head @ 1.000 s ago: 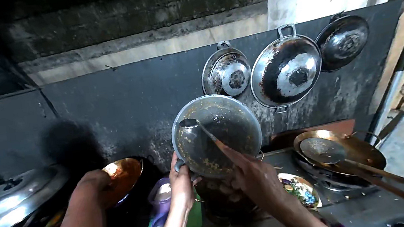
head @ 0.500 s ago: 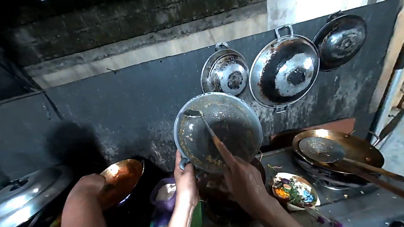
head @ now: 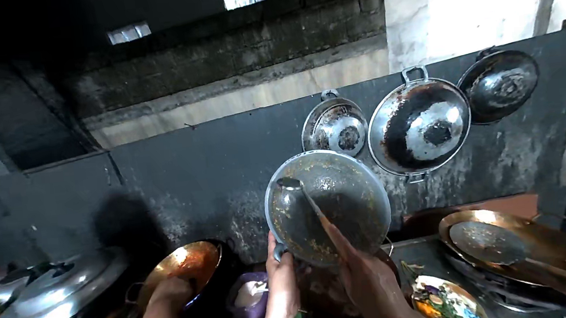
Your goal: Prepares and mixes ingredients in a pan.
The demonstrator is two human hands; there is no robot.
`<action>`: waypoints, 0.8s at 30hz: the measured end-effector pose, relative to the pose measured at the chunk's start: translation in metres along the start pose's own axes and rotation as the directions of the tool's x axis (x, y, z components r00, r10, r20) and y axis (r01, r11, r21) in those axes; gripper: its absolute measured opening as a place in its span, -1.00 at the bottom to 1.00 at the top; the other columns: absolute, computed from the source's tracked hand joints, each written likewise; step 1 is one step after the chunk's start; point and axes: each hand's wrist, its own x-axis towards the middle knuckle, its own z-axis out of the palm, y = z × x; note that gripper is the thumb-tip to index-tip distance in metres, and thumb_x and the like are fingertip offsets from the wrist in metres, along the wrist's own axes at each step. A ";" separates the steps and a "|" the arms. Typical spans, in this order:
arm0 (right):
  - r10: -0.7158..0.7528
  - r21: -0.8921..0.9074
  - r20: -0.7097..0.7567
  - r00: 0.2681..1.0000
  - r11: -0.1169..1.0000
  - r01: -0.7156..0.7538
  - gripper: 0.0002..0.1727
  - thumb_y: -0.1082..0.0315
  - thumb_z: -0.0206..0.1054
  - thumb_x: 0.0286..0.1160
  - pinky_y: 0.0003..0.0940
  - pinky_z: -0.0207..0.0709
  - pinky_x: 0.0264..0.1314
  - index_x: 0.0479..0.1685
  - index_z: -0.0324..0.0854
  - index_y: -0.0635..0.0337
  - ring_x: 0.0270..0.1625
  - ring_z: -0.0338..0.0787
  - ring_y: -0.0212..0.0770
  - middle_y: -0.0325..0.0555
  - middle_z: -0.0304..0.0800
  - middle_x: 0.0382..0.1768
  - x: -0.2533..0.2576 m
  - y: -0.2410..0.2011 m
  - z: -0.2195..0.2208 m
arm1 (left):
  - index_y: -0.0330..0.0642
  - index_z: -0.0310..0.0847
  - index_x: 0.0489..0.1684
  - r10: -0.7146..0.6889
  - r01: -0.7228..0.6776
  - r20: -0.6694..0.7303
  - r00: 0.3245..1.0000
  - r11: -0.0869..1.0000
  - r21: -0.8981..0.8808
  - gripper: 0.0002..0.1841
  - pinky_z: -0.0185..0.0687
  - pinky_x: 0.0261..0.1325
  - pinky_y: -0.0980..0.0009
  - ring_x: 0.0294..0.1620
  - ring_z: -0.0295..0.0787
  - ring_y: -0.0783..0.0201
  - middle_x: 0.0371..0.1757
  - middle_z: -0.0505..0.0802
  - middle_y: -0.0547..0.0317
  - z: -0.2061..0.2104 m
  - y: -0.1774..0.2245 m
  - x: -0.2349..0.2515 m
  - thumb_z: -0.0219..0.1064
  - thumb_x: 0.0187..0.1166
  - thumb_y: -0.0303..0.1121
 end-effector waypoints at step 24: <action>-0.230 -0.133 -0.078 0.970 0.967 0.218 -0.36 0.29 0.16 0.60 0.11 0.65 -0.55 0.73 0.44 -0.31 -0.56 0.80 0.04 -0.06 0.86 -0.41 -0.022 0.049 -0.017 | 0.16 0.06 0.87 -0.062 0.063 0.018 0.998 0.996 -0.057 -0.34 0.77 -0.41 0.20 -0.30 0.79 0.06 0.09 0.74 -0.17 -0.022 0.001 0.013 -0.08 0.76 -0.58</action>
